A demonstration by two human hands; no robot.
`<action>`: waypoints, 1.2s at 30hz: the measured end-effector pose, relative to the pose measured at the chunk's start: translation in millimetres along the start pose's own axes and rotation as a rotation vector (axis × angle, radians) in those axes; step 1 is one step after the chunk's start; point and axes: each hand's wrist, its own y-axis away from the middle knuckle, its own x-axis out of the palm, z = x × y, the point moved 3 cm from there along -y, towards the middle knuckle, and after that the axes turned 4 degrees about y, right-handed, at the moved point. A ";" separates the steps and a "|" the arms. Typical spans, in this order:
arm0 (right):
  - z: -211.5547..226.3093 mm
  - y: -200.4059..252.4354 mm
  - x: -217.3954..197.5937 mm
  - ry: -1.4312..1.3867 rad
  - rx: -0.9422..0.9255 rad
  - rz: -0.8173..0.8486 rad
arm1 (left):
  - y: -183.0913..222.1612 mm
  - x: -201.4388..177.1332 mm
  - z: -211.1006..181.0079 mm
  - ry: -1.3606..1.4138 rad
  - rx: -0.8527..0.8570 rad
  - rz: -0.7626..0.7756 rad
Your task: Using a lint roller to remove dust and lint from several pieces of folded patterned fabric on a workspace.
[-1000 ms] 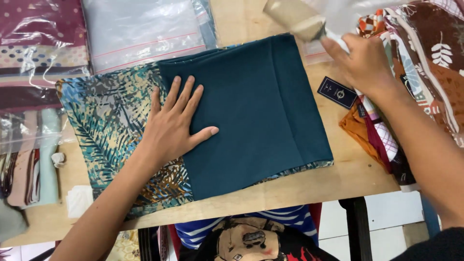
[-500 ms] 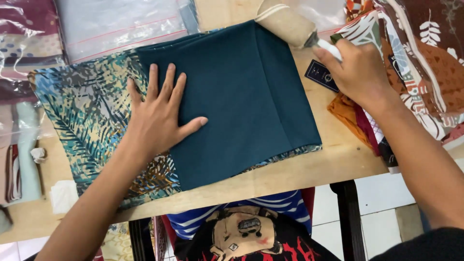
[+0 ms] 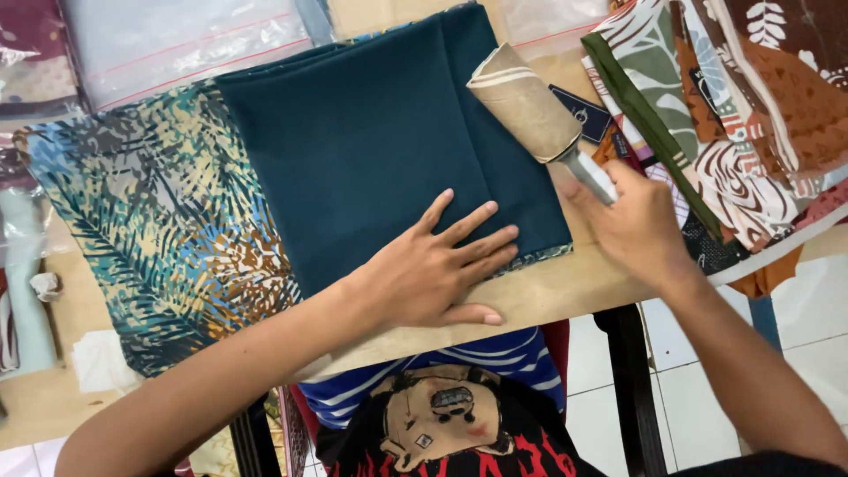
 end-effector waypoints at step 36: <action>-5.0 2.0 32.6 0.159 -0.079 -0.237 | 60.4 -74.4 101.2 -0.255 -0.375 -0.076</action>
